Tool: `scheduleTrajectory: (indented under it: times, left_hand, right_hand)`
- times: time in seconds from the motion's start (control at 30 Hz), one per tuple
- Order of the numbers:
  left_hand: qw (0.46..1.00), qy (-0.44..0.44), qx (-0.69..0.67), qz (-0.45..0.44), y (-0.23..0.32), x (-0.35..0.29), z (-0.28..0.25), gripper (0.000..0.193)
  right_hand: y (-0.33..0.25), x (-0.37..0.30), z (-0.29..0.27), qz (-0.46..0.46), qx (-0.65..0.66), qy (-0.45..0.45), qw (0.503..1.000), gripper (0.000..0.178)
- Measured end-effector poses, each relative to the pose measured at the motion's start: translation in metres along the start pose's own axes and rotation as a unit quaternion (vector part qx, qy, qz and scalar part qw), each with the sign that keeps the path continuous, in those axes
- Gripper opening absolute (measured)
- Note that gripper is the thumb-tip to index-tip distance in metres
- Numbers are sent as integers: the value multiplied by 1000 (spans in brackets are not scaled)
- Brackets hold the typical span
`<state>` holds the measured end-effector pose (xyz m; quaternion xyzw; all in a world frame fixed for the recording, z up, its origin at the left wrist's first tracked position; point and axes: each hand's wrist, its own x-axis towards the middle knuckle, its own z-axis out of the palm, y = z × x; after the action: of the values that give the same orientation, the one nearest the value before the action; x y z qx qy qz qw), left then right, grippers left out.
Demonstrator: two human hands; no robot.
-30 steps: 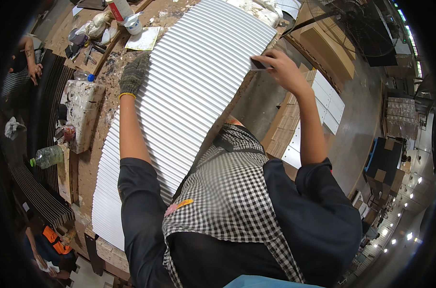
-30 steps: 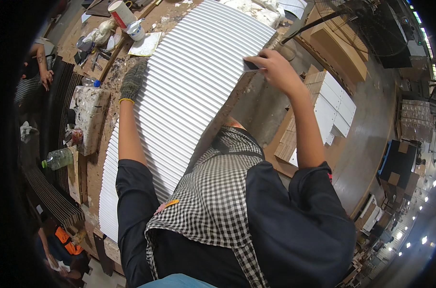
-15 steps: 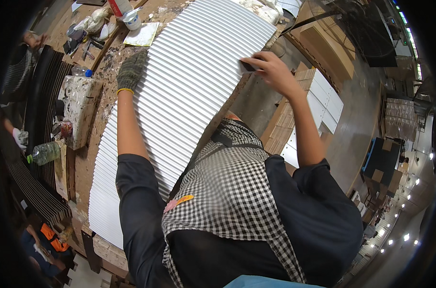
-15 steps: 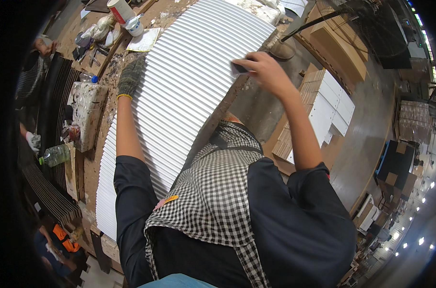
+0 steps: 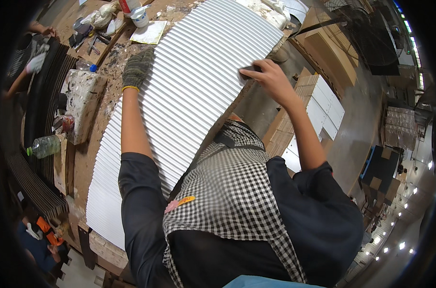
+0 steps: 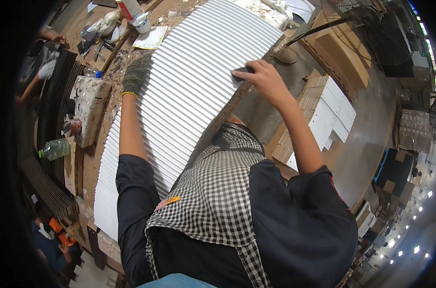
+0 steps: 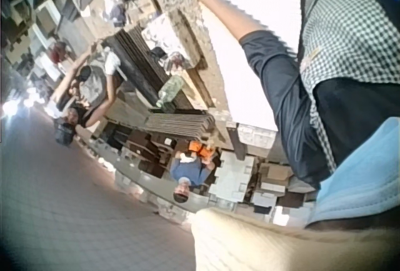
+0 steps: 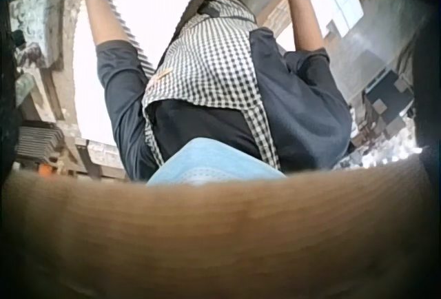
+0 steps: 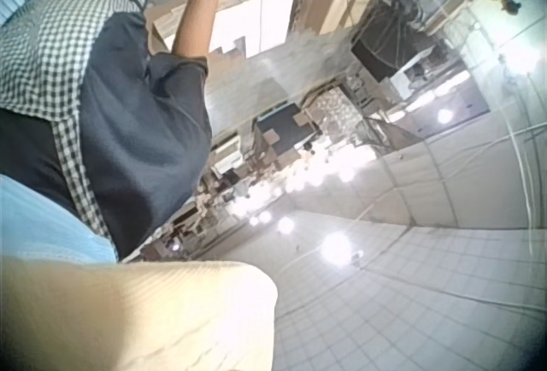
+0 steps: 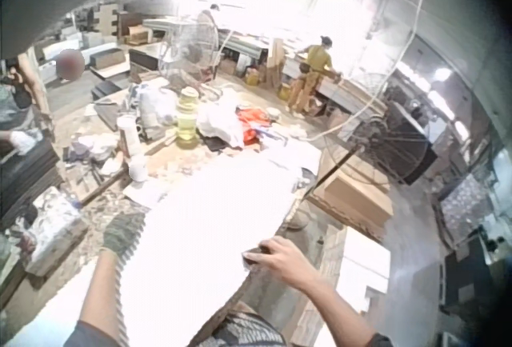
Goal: The person sands a long white corrugated wooden panel on a workbench using a sanding block. They repeatedly rub the surface along the length of the panel, occasionally repositioning the panel and adjusting their grip.
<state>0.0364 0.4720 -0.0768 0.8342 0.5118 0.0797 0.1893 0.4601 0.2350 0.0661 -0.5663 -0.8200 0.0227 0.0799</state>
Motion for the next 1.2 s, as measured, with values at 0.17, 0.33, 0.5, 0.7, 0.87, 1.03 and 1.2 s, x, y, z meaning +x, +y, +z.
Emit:
scheduleTrajectory:
  times: [0.17, 0.33, 0.5, 0.7, 0.87, 1.03, 1.2]
  left_hand:
    - [995, -40, -79, -51, 21, 8, -11, 51]
    - [999, -16, 8, -48, 16, 3, -12, 51]
    - [998, -4, -37, -40, 7, -4, -3, 52]
    - [998, 11, 42, 44, -5, 6, 11, 52]
    - [1000, 4, 25, 17, 6, 1, 3, 52]
    - [992, -12, 106, 70, 5, 5, -4, 50]
    - [997, -53, 21, -44, 15, 1, -5, 49]
  right_hand:
    - [-1, 104, 58, -37, -43, 99, 993, 46]
    - [-9, 100, 51, -57, 32, 60, 996, 51]
    - [4, -17, -13, -21, 32, -68, 997, 57]
    - [-15, -38, -24, 34, 34, -23, 999, 54]
    - [-22, 68, 39, -35, 30, 65, 997, 46]
    - [-27, 199, 97, -51, 7, 115, 992, 45]
    - [-15, 188, 109, -149, 17, 111, 982, 54]
